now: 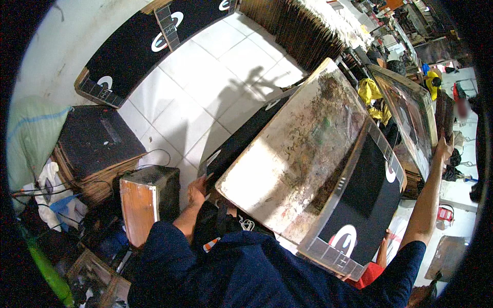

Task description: The person screen prints a design onto a black skateboard deck. They repeatedly place a screen printing frame over the deck, pull a squeegee across the screen to transfer ink, and lift the frame to reveal the printed graphic.

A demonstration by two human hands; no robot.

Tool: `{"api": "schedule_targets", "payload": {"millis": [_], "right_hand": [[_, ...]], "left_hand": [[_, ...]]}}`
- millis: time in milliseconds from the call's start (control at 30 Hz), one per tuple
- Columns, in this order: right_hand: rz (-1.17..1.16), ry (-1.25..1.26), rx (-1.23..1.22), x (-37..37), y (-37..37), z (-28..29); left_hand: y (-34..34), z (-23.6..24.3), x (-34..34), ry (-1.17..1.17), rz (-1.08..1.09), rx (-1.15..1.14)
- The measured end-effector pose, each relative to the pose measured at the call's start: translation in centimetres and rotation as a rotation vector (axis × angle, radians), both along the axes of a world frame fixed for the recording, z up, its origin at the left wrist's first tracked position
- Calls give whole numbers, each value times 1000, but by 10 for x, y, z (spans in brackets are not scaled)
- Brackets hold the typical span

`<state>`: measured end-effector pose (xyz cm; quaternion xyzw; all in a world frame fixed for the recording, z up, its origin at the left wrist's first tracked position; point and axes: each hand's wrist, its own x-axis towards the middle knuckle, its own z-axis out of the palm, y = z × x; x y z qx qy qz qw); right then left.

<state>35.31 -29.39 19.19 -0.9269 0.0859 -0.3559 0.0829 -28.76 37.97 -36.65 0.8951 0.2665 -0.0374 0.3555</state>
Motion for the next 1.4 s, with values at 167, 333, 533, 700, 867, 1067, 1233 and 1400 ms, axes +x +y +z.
{"api": "schedule_targets", "payload": {"millis": [167, 333, 533, 700, 867, 1067, 1233, 1400], "right_hand": [[99, -72, -54, 1, -3, -1], [90, -90, -66, -17, 34, 2], [-140, -73, -110, -35, 70, 6], [-73, -13, -1, -49, 88, 8], [-62, -20, -16, -59, 111, 12], [-52, 32, -40, -61, 122, 16], [-13, -1, -54, -58, 124, 13], [13, 21, -78, -61, 123, 10]], "left_hand": [[29, 15, 26, 132, 155, 109], [42, 88, 127, -492, 233, -78], [35, 210, 260, -581, 64, 69], [13, 332, 291, -877, 27, 222], [-26, 416, 242, -996, -41, 248], [-119, 450, 172, -1175, -415, 482], [-242, 374, 119, -1038, -899, 411], [-347, 266, 79, -933, -1077, 227]]}}
